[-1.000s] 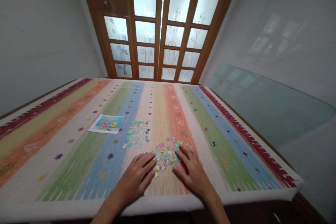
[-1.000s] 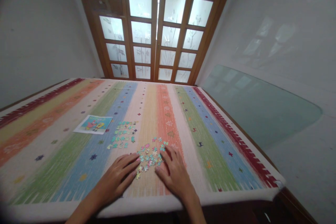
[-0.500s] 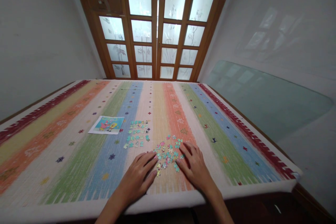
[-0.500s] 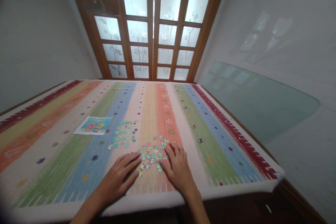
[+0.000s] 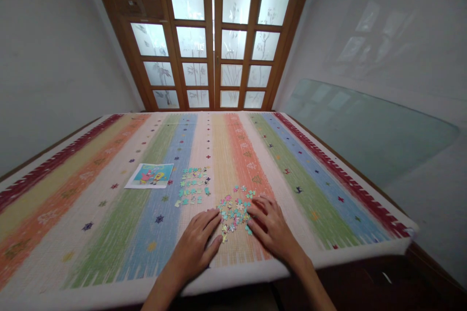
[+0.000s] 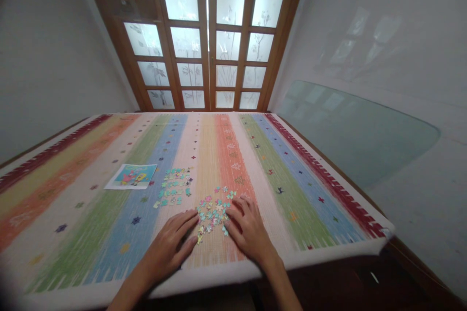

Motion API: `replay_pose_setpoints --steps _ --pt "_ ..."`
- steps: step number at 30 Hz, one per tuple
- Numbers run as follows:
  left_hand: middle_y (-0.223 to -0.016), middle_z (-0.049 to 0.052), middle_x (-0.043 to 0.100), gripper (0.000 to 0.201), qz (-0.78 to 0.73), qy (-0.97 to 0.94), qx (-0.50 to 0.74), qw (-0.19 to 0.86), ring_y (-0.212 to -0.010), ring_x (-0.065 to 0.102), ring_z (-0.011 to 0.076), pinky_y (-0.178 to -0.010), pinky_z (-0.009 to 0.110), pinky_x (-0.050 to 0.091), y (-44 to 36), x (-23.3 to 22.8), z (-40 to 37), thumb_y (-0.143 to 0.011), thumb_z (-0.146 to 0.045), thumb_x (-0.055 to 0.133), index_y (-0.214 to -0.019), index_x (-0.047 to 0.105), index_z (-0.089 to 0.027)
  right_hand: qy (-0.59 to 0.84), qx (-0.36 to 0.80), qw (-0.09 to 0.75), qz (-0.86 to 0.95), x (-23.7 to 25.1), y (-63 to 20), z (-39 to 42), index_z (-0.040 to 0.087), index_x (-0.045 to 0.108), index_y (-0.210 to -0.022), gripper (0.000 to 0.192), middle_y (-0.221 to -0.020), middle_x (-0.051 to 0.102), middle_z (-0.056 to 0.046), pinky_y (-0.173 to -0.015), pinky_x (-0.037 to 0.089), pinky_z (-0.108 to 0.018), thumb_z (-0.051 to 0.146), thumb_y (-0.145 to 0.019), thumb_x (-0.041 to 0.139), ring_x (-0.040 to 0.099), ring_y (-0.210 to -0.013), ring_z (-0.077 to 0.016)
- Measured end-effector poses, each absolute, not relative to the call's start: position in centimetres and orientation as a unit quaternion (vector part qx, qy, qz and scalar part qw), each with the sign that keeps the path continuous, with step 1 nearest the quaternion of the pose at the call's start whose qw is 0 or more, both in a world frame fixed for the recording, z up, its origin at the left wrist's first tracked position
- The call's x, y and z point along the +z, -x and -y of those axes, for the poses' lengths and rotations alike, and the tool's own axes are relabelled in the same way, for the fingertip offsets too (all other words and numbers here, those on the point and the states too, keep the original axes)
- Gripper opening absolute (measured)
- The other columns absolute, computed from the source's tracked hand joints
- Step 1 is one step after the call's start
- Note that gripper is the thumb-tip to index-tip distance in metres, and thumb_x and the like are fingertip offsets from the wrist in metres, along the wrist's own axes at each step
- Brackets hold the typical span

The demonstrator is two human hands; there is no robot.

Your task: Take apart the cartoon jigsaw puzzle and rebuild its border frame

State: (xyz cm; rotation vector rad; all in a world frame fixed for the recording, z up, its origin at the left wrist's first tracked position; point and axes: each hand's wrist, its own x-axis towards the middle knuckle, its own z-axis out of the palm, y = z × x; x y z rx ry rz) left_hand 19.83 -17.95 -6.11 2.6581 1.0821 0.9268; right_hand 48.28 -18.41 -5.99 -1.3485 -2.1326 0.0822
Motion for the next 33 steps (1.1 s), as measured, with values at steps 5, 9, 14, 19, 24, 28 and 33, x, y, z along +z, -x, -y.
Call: replay_pose_setpoints --steps 5,9,14,19,24,28,33 --pt "-0.141 0.011 0.063 0.045 -0.369 -0.872 0.314 0.068 -0.128 0.061 0.0274 -0.105 0.049 0.056 -19.8 -6.0 18.0 -0.1 -0.027 0.056 -0.145 0.05 -0.023 0.527 0.004 0.299 0.796 -6.0 -48.2 18.1 0.026 0.067 -0.125 0.027 -0.136 0.06 -0.014 -0.105 0.047 -0.058 0.033 -0.099 0.06 0.049 -0.131 -0.0346" --pt "-0.14 0.012 0.064 0.046 -0.373 -0.872 0.309 0.072 -0.129 0.061 0.0279 -0.105 0.049 0.056 -19.9 -6.0 18.0 -0.099 -0.027 0.057 -0.144 0.05 -0.021 0.5 0.013 0.3 0.812 -5.6 -48.2 17.9 0.026 0.069 -0.121 0.024 -0.136 0.059 -0.014 -0.106 0.046 -0.057 0.03 -0.101 0.057 0.048 -0.13 -0.034" --pt "-0.14 0.013 0.064 0.046 -0.378 -0.873 0.301 0.072 -0.129 0.061 0.0286 -0.106 0.05 0.055 -19.8 -6.1 18.0 -0.099 -0.027 0.056 -0.144 0.049 -0.02 0.481 0.03 0.3 0.823 -5.2 -48.0 17.7 0.026 0.071 -0.114 0.018 -0.133 0.06 -0.013 -0.106 0.045 -0.055 0.029 -0.1 0.06 0.049 -0.129 -0.0331" --pt "-0.139 0.013 0.065 0.045 -0.377 -0.871 0.304 0.081 -0.129 0.062 0.0285 -0.106 0.049 0.055 -19.9 -6.0 18.0 -0.099 -0.027 0.056 -0.144 0.05 -0.022 0.496 0.048 0.311 0.809 -4.9 -47.2 17.3 0.025 0.07 -0.116 0.02 -0.129 0.06 -0.013 -0.101 0.049 -0.051 0.025 -0.102 0.055 0.053 -0.12 -0.0301" --pt "-0.136 0.013 0.066 0.044 -0.384 -0.86 0.325 0.081 -0.125 0.063 0.0284 -0.104 0.048 0.056 -20.0 -5.7 17.9 -0.098 -0.026 0.057 -0.141 0.052 -0.022 0.495 0.056 0.277 0.822 -4.0 -46.0 16.7 0.027 0.072 -0.114 0.021 -0.13 0.059 -0.012 -0.101 0.049 -0.052 0.02 -0.099 0.06 0.053 -0.118 -0.0308" --pt "-0.132 0.013 0.067 0.046 -0.399 -0.848 0.339 0.087 -0.122 0.063 0.0301 -0.102 0.049 0.055 -20.1 -5.4 18.1 -0.089 -0.022 0.061 -0.135 0.056 -0.021 0.494 0.071 0.247 0.831 -3.8 -45.7 16.2 0.028 0.073 -0.114 0.021 -0.128 0.061 -0.011 -0.101 0.049 -0.051 0.02 -0.096 0.065 0.053 -0.118 -0.0312" --pt "-0.12 0.013 0.07 0.036 -0.42 -0.831 0.356 0.079 -0.112 0.064 0.0322 -0.096 0.051 0.054 -20.1 -5.0 18.3 -0.08 -0.018 0.061 -0.115 0.063 -0.02 0.499 0.074 0.258 0.824 -4.1 -46.0 16.0 0.024 0.072 -0.112 0.02 -0.128 0.061 -0.013 -0.1 0.049 -0.051 0.018 -0.099 0.059 0.054 -0.118 -0.031"
